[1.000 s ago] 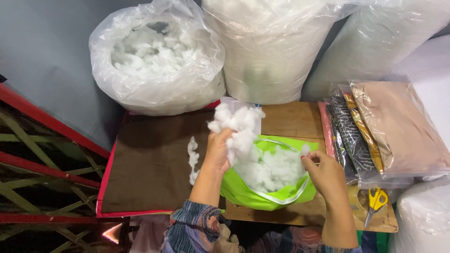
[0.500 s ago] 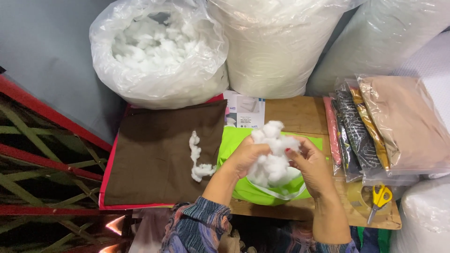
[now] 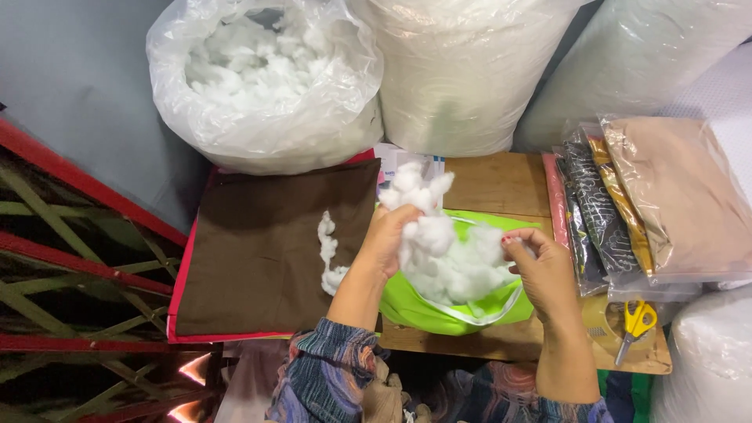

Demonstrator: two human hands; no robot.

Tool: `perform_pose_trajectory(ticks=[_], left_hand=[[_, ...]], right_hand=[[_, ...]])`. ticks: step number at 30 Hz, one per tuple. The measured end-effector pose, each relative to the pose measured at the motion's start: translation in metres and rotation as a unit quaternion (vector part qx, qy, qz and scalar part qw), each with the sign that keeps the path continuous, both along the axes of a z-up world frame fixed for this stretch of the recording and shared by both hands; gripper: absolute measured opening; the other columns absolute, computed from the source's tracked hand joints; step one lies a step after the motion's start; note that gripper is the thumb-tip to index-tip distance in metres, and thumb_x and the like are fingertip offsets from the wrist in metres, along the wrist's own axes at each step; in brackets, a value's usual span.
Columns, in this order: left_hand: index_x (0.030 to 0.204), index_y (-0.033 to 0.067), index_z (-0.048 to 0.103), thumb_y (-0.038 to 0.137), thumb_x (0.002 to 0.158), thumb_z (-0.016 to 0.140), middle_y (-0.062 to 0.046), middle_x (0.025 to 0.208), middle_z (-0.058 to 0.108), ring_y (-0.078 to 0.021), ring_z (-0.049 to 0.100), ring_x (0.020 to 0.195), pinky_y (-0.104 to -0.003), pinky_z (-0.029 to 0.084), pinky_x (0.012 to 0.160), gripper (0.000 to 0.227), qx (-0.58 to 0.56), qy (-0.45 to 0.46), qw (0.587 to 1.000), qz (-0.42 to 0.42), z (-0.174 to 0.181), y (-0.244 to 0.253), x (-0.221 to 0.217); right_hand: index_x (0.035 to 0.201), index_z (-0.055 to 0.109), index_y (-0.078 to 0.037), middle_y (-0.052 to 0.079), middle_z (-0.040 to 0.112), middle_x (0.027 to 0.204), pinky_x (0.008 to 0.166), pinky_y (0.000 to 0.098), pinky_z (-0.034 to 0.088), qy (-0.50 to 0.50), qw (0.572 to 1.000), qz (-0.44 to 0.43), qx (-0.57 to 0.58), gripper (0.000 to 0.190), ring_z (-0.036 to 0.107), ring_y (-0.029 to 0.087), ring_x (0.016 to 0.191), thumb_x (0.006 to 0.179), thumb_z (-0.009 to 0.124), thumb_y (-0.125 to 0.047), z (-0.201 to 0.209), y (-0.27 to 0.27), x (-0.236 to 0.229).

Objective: The person smooths a lime green pillowcase on a table, then opens it and begins stuffing it with white synthetic filling by hand. They pull clumps of filling from a large bag and push them into the pillowcase, patting the pillow to distribute the material.

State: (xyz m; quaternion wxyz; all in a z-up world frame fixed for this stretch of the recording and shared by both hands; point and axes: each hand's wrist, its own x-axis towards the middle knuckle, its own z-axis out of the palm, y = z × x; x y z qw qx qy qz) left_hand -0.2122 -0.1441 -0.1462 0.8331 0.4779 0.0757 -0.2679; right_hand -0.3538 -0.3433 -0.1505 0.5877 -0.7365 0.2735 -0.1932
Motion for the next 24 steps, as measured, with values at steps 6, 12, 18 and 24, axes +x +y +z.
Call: perform_pose_trajectory(ticks=[6, 12, 18, 24], left_hand=[[0.118, 0.0023, 0.069, 0.006, 0.065, 0.076, -0.014, 0.094, 0.074, -0.0272, 0.073, 0.082, -0.043, 0.059, 0.074, 0.054, -0.001, -0.011, 0.999, -0.031, -0.009, -0.013, -0.003], [0.118, 0.0007, 0.069, 0.004, 0.068, 0.073, -0.015, 0.094, 0.073, -0.0290, 0.074, 0.082, -0.045, 0.061, 0.076, 0.051, -0.036, -0.006, 0.996, -0.085, -0.001, -0.019, -0.013], [0.106, 0.0039, 0.074, 0.007, 0.066, 0.073, -0.014, 0.087, 0.075, -0.0281, 0.075, 0.075, -0.043, 0.061, 0.074, 0.040, -0.107, 0.081, 0.980, -0.144, -0.011, -0.016, -0.016], [0.102, 0.0010, 0.074, 0.012, 0.067, 0.074, -0.014, 0.084, 0.074, -0.0288, 0.073, 0.073, -0.043, 0.060, 0.075, 0.037, -0.129, 0.117, 0.977, -0.124, 0.028, -0.004, -0.017]], right_hand=[[0.113, 0.077, -0.032, -0.002, 0.078, 0.106, 0.089, 0.0364, 0.054, 0.134, 0.985, 0.022, -0.108, 0.017, 0.070, 0.012, 0.106, 0.096, 0.075, -0.034, -0.001, 0.002, 0.003], [0.126, 0.071, -0.010, 0.017, 0.071, 0.127, 0.103, 0.0481, 0.050, 0.010, 0.997, 0.064, -0.045, 0.031, 0.060, 0.030, 0.128, 0.096, 0.067, -0.013, 0.012, 0.027, 0.009], [0.141, 0.052, 0.008, 0.035, 0.049, 0.144, 0.105, 0.0573, 0.050, 0.018, 0.968, 0.190, -0.164, 0.075, 0.047, 0.055, 0.133, 0.069, 0.072, 0.006, 0.005, 0.050, 0.022], [0.132, 0.066, -0.011, 0.014, 0.064, 0.136, 0.106, 0.0542, 0.051, 0.151, 0.937, 0.161, -0.269, 0.042, 0.062, 0.038, 0.126, 0.091, 0.066, -0.024, -0.015, 0.050, 0.030]])
